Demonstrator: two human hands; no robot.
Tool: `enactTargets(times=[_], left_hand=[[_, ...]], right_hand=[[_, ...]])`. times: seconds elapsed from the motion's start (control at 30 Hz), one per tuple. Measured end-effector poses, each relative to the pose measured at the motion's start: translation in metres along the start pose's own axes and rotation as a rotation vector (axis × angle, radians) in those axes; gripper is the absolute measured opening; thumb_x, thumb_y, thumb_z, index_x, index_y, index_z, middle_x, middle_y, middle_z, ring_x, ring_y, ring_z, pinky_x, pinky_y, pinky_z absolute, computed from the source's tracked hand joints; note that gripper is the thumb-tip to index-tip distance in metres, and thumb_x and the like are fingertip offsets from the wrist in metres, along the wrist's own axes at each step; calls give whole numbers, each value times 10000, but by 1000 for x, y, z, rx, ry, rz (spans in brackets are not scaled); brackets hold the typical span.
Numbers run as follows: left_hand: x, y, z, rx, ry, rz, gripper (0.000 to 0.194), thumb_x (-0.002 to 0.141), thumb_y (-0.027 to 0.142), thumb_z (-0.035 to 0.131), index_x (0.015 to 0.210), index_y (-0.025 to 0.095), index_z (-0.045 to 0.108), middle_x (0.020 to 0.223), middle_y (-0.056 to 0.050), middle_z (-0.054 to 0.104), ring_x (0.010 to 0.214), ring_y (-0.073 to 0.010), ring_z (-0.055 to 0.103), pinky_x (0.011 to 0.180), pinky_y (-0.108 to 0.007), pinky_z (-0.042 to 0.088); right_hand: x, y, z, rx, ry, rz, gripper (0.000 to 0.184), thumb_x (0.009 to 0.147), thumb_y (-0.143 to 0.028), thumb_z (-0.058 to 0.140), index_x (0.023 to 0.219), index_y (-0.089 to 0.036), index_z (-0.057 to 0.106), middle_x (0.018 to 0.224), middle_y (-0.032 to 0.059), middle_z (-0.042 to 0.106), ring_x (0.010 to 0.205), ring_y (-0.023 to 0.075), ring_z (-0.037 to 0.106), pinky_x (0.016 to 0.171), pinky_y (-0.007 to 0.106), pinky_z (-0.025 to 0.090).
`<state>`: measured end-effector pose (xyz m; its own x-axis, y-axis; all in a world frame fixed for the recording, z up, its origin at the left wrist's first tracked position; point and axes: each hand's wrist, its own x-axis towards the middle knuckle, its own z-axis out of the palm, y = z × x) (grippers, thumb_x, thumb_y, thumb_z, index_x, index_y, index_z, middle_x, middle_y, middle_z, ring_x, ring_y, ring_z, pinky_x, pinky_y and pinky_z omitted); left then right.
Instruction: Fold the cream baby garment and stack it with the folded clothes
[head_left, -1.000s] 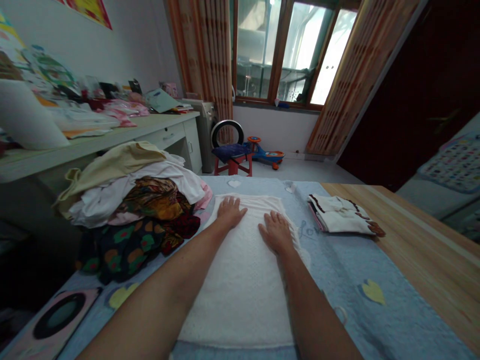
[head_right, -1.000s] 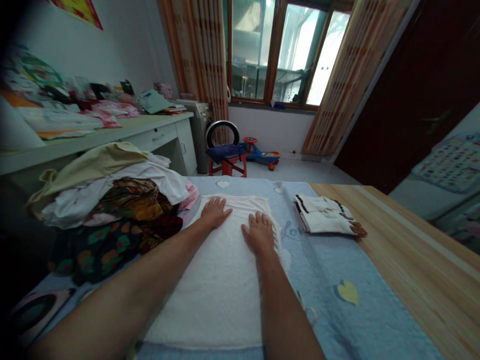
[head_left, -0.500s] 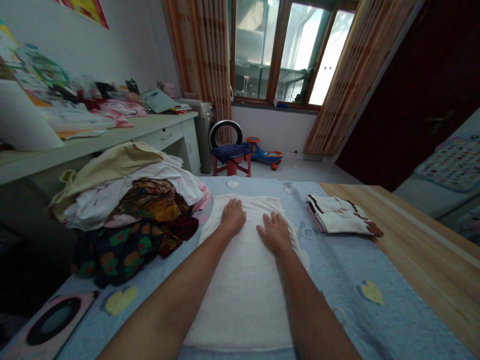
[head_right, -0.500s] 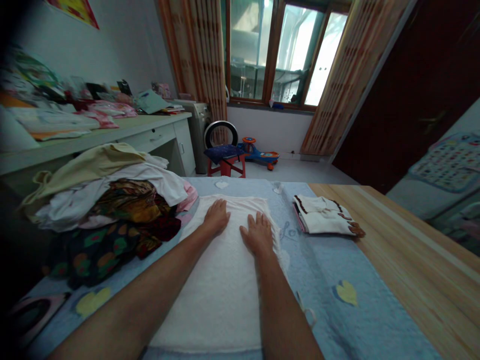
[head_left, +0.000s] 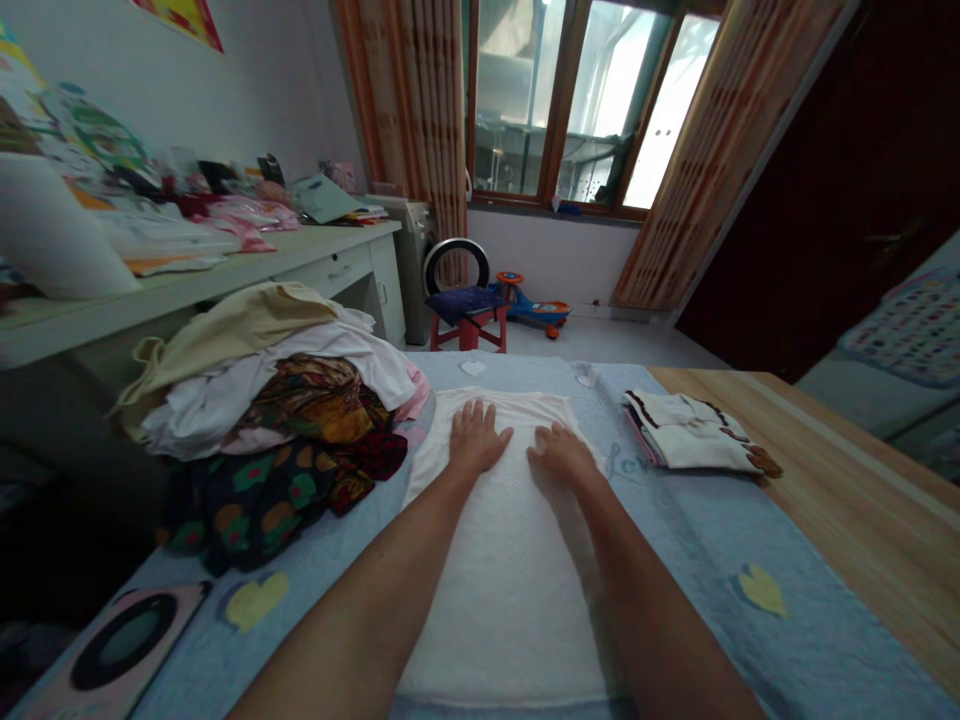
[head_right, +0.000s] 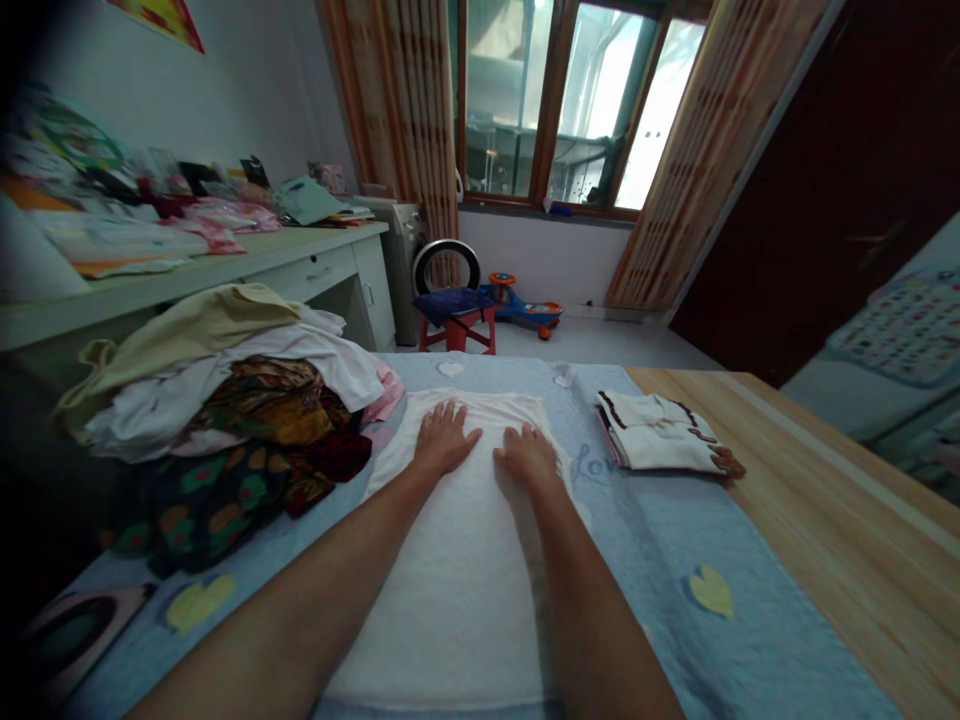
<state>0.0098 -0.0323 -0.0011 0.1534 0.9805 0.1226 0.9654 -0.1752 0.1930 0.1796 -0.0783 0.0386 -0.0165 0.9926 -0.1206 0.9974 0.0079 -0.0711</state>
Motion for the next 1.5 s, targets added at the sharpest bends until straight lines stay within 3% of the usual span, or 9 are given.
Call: enactTargets(times=[0.1, 0.23, 0.37, 0.6, 0.8, 1.1, 1.3, 1.4, 1.5], left_hand=[[-1, 0, 2, 9, 15, -1, 725, 912, 636, 288, 1492, 204, 327, 1598, -110, 253, 1480, -312, 158, 1187, -498, 111], [-2, 0, 2, 8, 10, -15, 735, 904, 647, 290, 1500, 217, 312, 1605, -101, 237, 1481, -330, 141, 1186, -524, 92], [-2, 2, 1, 2, 10, -34, 742, 893, 656, 306, 1501, 230, 316, 1607, -89, 233, 1479, -361, 122, 1182, -545, 83], [-2, 1, 3, -7, 12, -44, 745, 881, 667, 318, 1495, 245, 330, 1602, -85, 250, 1471, -406, 94, 1166, -591, 64], [-1, 1, 3, 10, 22, -58, 755, 866, 681, 339, 1493, 259, 336, 1599, -93, 251, 1468, -414, 101, 1163, -590, 60], [-1, 2, 2, 30, 22, -60, 763, 862, 697, 339, 1487, 259, 354, 1588, -112, 276, 1466, -412, 129, 1158, -588, 85], [-1, 2, 2, 22, 25, -64, 758, 863, 689, 339, 1484, 257, 354, 1590, -111, 267, 1465, -412, 127, 1161, -588, 66], [-1, 2, 3, 15, 27, -59, 757, 863, 687, 345, 1482, 252, 358, 1590, -120, 263, 1463, -418, 126, 1158, -594, 65], [-1, 2, 3, 10, 37, -56, 749, 870, 685, 335, 1480, 252, 363, 1587, -125, 269, 1462, -417, 132, 1156, -593, 67]], right_hand=[[16, -5, -14, 1, 33, 70, 363, 927, -337, 451, 1189, -178, 644, 1197, 171, 655, 1109, 295, 613, 939, 406, 416], [33, -18, -15, 22, 130, 6, 374, 955, -202, 345, 1218, -146, 605, 1266, 171, 612, 1174, 251, 562, 982, 355, 383], [42, -23, 1, 36, 173, -97, 363, 973, -270, 371, 1252, -163, 576, 1360, 129, 549, 1259, 208, 481, 1061, 294, 305], [61, -11, 17, 30, 202, 54, 629, 942, -540, 404, 1438, -153, 426, 1532, 179, 345, 1409, 308, 298, 1138, 419, 182], [66, -6, 23, 45, 259, 71, 688, 943, -565, 363, 1469, -124, 390, 1544, 195, 324, 1437, 310, 256, 1150, 409, 143], [66, -6, 26, 61, 267, 214, 748, 941, -561, 344, 1485, -47, 337, 1548, 225, 302, 1436, 319, 254, 1145, 409, 146], [64, -8, 21, 66, 366, 56, 503, 933, -342, 421, 1390, -143, 486, 1523, 130, 391, 1391, 274, 316, 1136, 402, 192], [63, -11, 17, 82, 323, -130, 430, 950, -242, 366, 1338, -194, 545, 1486, 67, 458, 1337, 191, 395, 1118, 305, 236], [61, -15, 16, 72, 236, -192, 446, 980, -324, 345, 1379, -213, 510, 1501, 53, 443, 1366, 205, 375, 1127, 330, 232]])
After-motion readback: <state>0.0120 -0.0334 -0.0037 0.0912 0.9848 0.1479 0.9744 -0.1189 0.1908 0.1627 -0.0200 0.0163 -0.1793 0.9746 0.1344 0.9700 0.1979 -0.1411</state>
